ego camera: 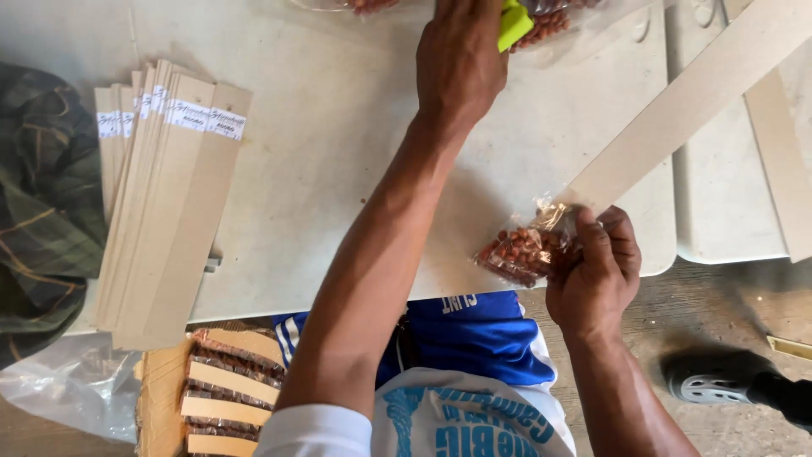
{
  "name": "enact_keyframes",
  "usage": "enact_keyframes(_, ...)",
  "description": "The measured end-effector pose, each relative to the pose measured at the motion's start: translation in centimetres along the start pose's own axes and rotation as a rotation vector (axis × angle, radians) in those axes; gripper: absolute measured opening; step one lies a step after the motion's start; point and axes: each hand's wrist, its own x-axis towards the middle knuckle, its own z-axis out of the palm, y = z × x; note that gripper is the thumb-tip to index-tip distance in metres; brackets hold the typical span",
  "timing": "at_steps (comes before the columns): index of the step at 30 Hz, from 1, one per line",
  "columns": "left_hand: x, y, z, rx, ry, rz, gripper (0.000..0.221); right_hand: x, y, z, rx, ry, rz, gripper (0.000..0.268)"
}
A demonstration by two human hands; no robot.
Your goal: Stapling small plastic bags of nuts onto cardboard display strips for retail packaging.
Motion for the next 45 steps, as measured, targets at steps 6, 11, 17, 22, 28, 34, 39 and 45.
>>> enact_keyframes(6, -1.2, -2.0, -3.1, -0.100, -0.090, -0.148, 0.051, 0.4, 0.3, -0.9, -0.059, 0.009, 0.117, 0.011)
enact_keyframes(11, -8.5, 1.5, -14.0, -0.477, -0.003, 0.032, 0.030, 0.0, 0.5, 3.2, -0.187, -0.057, 0.220, 0.015)
enact_keyframes(17, -12.4, 5.8, -20.8, -0.194, -0.051, 0.508, 0.013, -2.0, 1.6, 4.6, -0.043, -0.413, 0.299, 0.037)
enact_keyframes(22, -13.9, 5.2, -23.0, -0.180, -0.096, 0.447, 0.010, -2.5, 2.8, 5.8, -0.087, -0.484, 0.262, 0.036)
enact_keyframes(28, -12.9, 5.1, -24.1, -0.671, -0.198, 0.006, 0.031, -3.0, 2.8, 4.8, -0.126, -0.297, 0.326, 0.012)
enact_keyframes(34, -12.3, 4.9, -22.2, -0.470, -0.382, -0.367, 0.034, -3.7, 1.6, 5.7, -0.278, -0.507, 0.206, 0.014)
enact_keyframes(39, -13.1, 5.8, -20.1, -0.656, 0.135, -0.459, 0.025, -5.2, 1.0, 9.4, -0.152, -0.405, 0.152, 0.011)
enact_keyframes(45, -13.8, 5.5, -20.2, -0.766, 0.063, -0.460, 0.028, -5.1, 1.5, 8.6, -0.078, -0.348, 0.263, 0.017)
